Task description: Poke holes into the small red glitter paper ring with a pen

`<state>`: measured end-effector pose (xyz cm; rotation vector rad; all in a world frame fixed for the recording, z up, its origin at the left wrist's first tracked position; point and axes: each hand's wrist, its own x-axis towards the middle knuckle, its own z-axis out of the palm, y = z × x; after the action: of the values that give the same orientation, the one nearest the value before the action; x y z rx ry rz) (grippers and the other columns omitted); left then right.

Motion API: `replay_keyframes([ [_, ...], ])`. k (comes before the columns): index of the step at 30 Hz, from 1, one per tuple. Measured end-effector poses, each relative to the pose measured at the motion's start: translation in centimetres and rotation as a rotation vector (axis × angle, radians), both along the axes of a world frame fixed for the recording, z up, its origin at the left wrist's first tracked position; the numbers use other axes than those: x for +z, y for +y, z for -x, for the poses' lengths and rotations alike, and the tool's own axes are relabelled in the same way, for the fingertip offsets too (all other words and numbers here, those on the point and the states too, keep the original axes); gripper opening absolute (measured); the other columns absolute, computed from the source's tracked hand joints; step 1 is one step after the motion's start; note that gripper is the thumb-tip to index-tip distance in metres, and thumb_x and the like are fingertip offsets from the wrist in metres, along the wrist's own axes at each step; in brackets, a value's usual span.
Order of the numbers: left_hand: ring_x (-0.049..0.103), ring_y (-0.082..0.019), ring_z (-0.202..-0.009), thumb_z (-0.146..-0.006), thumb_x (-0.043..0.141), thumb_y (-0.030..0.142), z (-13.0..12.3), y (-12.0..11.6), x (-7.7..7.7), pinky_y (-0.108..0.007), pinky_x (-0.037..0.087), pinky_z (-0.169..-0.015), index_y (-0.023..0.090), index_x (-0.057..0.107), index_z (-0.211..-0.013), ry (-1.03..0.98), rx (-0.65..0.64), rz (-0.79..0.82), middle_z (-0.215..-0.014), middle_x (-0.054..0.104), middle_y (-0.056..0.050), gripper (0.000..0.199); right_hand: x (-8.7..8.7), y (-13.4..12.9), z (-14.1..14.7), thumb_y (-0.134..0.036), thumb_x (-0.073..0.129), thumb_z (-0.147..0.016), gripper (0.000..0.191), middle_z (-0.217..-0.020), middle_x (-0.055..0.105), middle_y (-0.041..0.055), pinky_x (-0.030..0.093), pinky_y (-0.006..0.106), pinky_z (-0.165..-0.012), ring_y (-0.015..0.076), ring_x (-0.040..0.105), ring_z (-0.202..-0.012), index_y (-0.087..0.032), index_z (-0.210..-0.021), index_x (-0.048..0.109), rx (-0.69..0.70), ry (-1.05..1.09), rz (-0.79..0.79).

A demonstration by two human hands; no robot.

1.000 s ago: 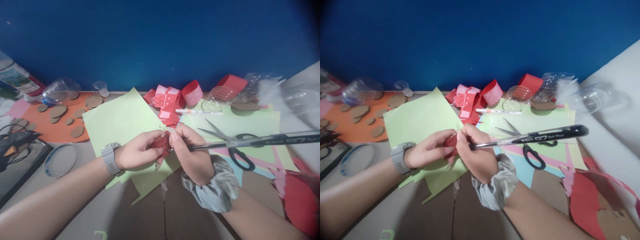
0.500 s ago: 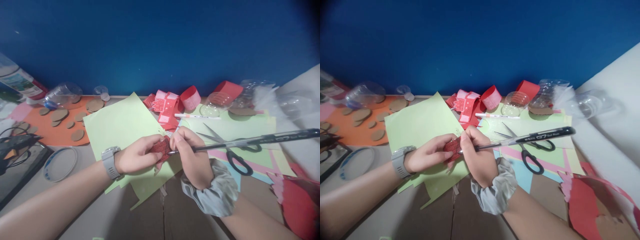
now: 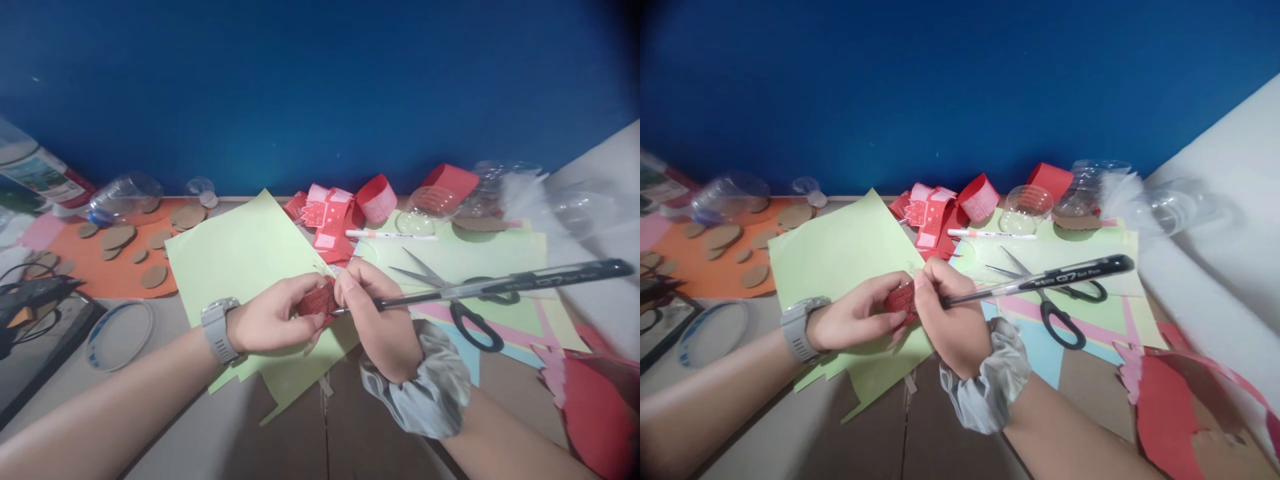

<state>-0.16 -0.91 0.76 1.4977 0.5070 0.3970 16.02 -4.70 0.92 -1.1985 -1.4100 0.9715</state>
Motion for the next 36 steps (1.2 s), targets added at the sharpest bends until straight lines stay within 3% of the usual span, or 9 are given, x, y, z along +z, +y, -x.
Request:
replay_keyframes([
  [19,0.051,-0.012,-0.06,-0.088,0.045,0.017,0.2,0.05,-0.21,-0.025,0.043,-0.058,0.015,0.045,-0.093,-0.021,-0.006,0.01,-0.067,0.054,-0.001,0.005,-0.25,-0.35,-0.19,-0.019,0.044,-0.089,0.028,-0.056,0.03,-0.006,0.027,0.021,-0.048,0.0076,0.031,-0.052,-0.02,-0.063,0.034,0.042,-0.16,-0.064],
  [36,0.051,-0.012,-0.059,-0.086,0.045,0.014,0.04,0.1,-0.07,-0.025,0.044,-0.058,0.015,0.045,-0.093,-0.048,-0.008,0.031,-0.066,0.054,0.0,0.007,-0.1,-0.28,-0.12,-0.02,0.044,-0.089,0.029,-0.055,0.03,-0.0066,0.026,0.021,-0.046,0.0069,0.029,-0.05,-0.02,-0.062,0.035,0.051,-0.136,-0.056],
])
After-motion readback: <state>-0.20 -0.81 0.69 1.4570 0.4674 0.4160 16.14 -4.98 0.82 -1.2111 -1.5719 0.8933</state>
